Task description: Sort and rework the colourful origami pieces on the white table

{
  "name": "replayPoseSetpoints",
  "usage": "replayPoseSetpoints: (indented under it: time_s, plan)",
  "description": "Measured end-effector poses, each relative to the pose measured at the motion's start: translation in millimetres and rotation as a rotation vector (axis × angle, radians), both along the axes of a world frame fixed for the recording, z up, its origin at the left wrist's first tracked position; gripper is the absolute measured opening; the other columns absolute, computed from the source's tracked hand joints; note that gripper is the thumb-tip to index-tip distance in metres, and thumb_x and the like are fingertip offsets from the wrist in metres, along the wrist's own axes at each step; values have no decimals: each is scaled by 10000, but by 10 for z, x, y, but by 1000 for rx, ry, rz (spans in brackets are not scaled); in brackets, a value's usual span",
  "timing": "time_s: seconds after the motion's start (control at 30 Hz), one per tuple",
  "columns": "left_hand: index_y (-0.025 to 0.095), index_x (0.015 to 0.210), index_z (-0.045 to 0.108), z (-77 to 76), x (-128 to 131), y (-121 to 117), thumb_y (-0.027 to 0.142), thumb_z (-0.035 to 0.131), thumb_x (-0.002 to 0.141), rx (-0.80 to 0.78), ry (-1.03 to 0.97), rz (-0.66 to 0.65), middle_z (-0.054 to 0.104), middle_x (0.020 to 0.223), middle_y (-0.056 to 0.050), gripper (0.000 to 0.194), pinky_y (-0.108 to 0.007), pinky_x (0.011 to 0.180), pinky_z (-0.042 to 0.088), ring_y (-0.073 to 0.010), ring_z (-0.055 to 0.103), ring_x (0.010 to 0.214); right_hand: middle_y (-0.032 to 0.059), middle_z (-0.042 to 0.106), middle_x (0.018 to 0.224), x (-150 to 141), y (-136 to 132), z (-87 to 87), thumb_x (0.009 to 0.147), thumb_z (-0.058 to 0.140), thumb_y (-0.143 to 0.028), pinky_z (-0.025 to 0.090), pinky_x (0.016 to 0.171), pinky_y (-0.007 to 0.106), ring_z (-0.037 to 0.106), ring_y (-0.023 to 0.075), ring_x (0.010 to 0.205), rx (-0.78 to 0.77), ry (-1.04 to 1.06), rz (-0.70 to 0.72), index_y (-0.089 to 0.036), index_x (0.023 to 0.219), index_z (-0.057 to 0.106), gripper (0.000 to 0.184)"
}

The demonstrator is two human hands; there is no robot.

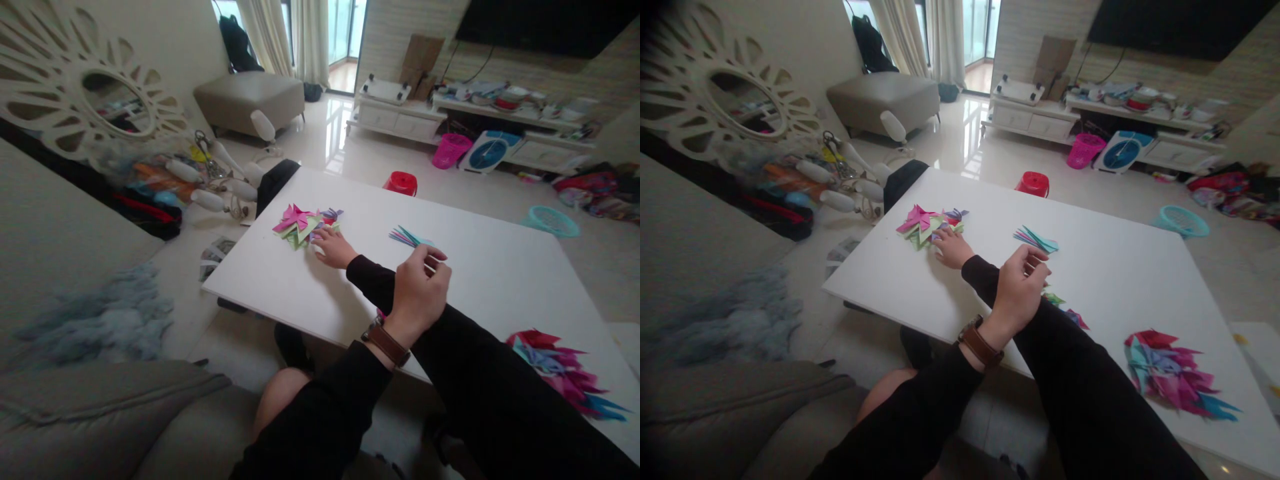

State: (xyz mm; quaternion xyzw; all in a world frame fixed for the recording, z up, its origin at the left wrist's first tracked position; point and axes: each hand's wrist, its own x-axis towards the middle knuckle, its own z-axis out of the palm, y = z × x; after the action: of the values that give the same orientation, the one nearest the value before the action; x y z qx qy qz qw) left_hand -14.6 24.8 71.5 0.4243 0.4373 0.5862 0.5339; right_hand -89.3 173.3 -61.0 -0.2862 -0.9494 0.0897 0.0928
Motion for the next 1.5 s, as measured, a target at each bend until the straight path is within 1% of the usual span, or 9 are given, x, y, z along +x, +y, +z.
replayPoseSetpoints:
  time_s: [0.13, 0.3, 0.57, 0.7, 0.87, 0.97, 1.13, 1.33, 1.5]
  plan:
    - [230, 863, 608, 52, -67, -18, 129, 589, 865, 35, 90, 25, 640, 802, -9, 103, -293, 682, 428, -136, 551, 661, 143, 402, 1660, -351, -126, -152, 936, 574, -254, 283, 1154, 618, 303, 399, 1494, 10, -77, -29, -159, 1313, 668, 400]
    - [229, 870, 597, 104, -140, -1, 110, 583, 860, 28, 43, 52, 630, 791, -10, 120, -286, 667, 429, -142, 560, 678, 131, 466, 1629, -402, -69, -138, 948, 534, -243, 296, 1148, 605, 310, 375, 1501, -14, -25, -50, -173, 1388, 616, 453]
    - [229, 897, 589, 140, -118, -39, 108, 574, 870, 46, -29, 62, 603, 789, -3, 125, -272, 674, 437, -134, 550, 680, 174, 568, 1524, -195, 148, 392, 963, 489, -194, 357, 1109, 524, 444, 355, 1397, 25, 315, -243, -119, 1392, 625, 456]
    - [228, 915, 586, 185, -134, -67, 166, 598, 897, 60, -119, 97, 583, 772, 4, 66, -251, 672, 437, -124, 533, 682, 139, 677, 1364, -2, 262, 675, 945, 507, -155, 419, 1081, 491, 550, 316, 1285, 75, 487, -251, -159, 1237, 718, 360]
    - [215, 896, 534, 139, -128, -4, 172, 529, 902, -71, -330, 286, 538, 696, 31, 44, -223, 589, 404, -96, 502, 579, 71, 745, 1108, 479, 201, 999, 956, 505, -138, 504, 1009, 426, 661, 240, 1067, 116, 687, -195, -218, 966, 759, 266]
    - [209, 1016, 523, 54, -96, 52, 178, 521, 883, -200, -454, 339, 580, 750, 31, 137, -220, 606, 427, -90, 536, 580, 46, 752, 1036, 943, -60, 1202, 939, 553, -158, 532, 973, 427, 687, 227, 1019, 132, 762, -246, -244, 855, 735, 218]
    - [222, 1169, 502, -12, 10, -11, 230, 619, 823, -275, -687, 184, 684, 1103, -46, 366, -284, 871, 528, -157, 694, 999, 38, 775, 1009, 1841, -859, 1373, 873, 675, -209, 506, 1048, 508, 694, 265, 1057, 179, 758, -506, -273, 706, 652, 180]
    - [174, 871, 598, -94, 312, -188, 268, 712, 765, -364, -792, -158, 693, 914, -29, 182, -278, 879, 525, -150, 690, 930, 23, 806, 1005, 2553, -1836, 1083, 846, 717, -229, 494, 1052, 536, 711, 293, 1126, 182, 688, -630, -315, 719, 647, 168]
    - [142, 905, 629, -311, 637, -215, 183, 766, 743, -471, -728, -79, 724, 885, -41, 216, -275, 857, 550, -138, 707, 848, 10, 811, 1044, 2759, -2225, 937, 845, 678, -161, 523, 983, 511, 711, 287, 1148, 195, 550, -511, -325, 832, 684, 165]
